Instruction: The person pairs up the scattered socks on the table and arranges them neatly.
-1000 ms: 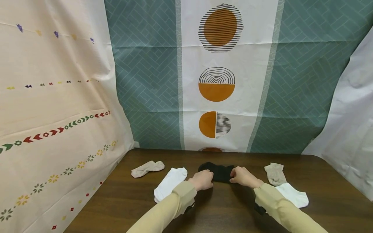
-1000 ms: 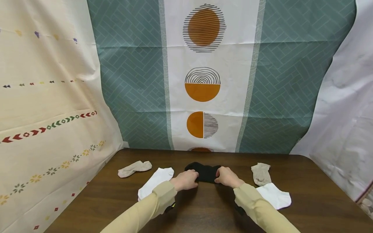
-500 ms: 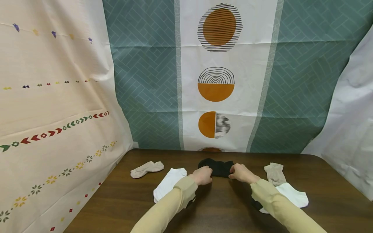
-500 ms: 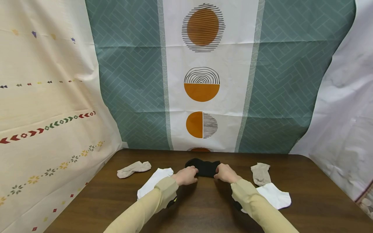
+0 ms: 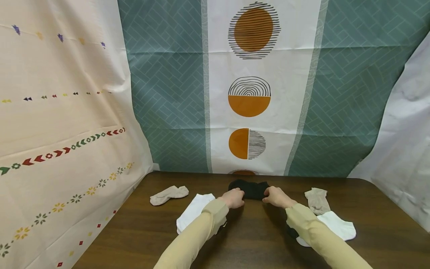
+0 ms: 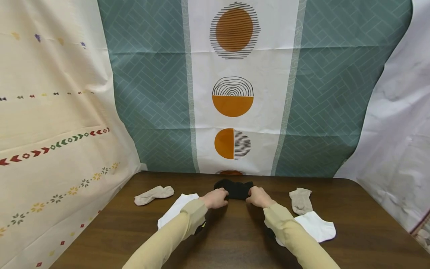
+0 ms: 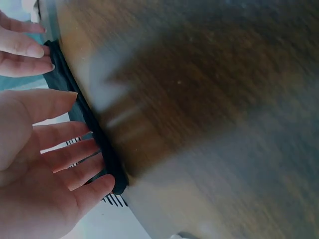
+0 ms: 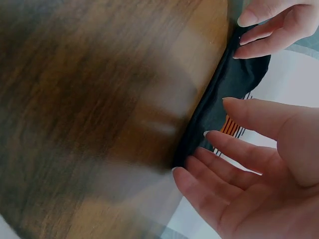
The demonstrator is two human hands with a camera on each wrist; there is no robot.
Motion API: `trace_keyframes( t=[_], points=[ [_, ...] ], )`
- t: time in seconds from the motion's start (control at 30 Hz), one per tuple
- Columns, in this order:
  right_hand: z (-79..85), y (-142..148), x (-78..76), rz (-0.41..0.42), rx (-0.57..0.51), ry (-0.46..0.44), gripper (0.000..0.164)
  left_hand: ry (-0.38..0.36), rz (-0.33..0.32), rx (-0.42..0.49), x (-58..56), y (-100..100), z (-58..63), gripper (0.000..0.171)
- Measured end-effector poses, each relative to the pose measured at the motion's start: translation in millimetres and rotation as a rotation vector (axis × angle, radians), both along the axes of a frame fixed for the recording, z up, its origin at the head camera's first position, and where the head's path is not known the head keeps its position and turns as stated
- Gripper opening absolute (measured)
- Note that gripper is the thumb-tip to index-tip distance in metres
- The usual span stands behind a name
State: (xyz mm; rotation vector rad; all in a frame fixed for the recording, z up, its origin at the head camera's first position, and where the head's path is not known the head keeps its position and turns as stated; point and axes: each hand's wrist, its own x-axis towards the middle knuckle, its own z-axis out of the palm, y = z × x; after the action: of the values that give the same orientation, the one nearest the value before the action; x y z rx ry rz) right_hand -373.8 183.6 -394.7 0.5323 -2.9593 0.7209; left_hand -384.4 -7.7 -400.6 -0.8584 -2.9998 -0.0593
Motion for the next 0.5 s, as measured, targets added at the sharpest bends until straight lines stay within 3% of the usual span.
trace_keyframes(
  t=[0.5],
  points=[
    [-3.5,0.2,-10.3,-0.008,0.018,0.016,0.025,0.012,0.023,0.010,-7.7,1.6,-3.7,0.030]
  ],
)
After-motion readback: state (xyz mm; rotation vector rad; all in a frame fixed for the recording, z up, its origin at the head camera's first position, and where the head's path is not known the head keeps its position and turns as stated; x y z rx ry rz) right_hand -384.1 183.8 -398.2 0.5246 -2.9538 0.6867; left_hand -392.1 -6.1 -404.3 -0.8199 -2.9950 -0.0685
